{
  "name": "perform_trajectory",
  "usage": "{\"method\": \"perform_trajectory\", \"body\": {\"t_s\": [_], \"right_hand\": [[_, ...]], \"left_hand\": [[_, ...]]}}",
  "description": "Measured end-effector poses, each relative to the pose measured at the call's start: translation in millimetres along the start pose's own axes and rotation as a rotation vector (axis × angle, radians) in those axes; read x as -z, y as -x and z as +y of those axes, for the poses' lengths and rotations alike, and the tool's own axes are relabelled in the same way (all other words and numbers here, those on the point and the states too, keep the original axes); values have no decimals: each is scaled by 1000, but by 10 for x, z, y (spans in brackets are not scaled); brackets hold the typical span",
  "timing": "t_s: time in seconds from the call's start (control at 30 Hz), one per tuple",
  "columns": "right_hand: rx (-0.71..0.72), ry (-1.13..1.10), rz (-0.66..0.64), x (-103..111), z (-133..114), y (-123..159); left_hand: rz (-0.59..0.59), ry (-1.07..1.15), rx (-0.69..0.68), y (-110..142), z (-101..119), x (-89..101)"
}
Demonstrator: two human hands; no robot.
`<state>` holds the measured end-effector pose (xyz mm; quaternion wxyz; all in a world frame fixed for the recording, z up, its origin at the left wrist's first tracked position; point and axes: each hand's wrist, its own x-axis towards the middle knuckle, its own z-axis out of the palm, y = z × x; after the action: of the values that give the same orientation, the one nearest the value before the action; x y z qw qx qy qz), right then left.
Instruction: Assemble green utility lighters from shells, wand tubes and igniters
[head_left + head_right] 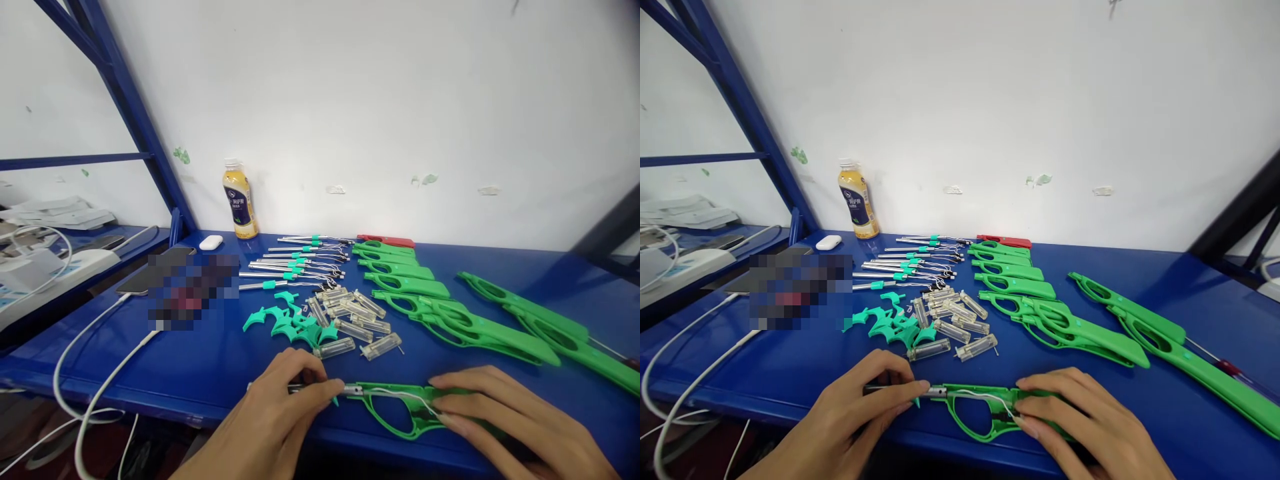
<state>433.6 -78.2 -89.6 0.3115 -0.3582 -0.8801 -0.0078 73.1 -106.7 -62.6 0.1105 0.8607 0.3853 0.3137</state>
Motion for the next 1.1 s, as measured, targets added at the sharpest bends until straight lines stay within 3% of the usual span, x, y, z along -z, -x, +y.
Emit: {"method": "perform_trajectory", "body": {"t_s": [0.37, 0.67, 1.1], "right_hand": [[-12, -2, -28, 10, -11, -1], [-35, -44, 29, 74, -195, -167], [-16, -58, 36, 143, -302, -300]], "left_hand": [[-15, -26, 19, -28, 23, 4], [-46, -57, 17, -17, 15, 17], [14, -48, 4, 10, -45, -38]]}}
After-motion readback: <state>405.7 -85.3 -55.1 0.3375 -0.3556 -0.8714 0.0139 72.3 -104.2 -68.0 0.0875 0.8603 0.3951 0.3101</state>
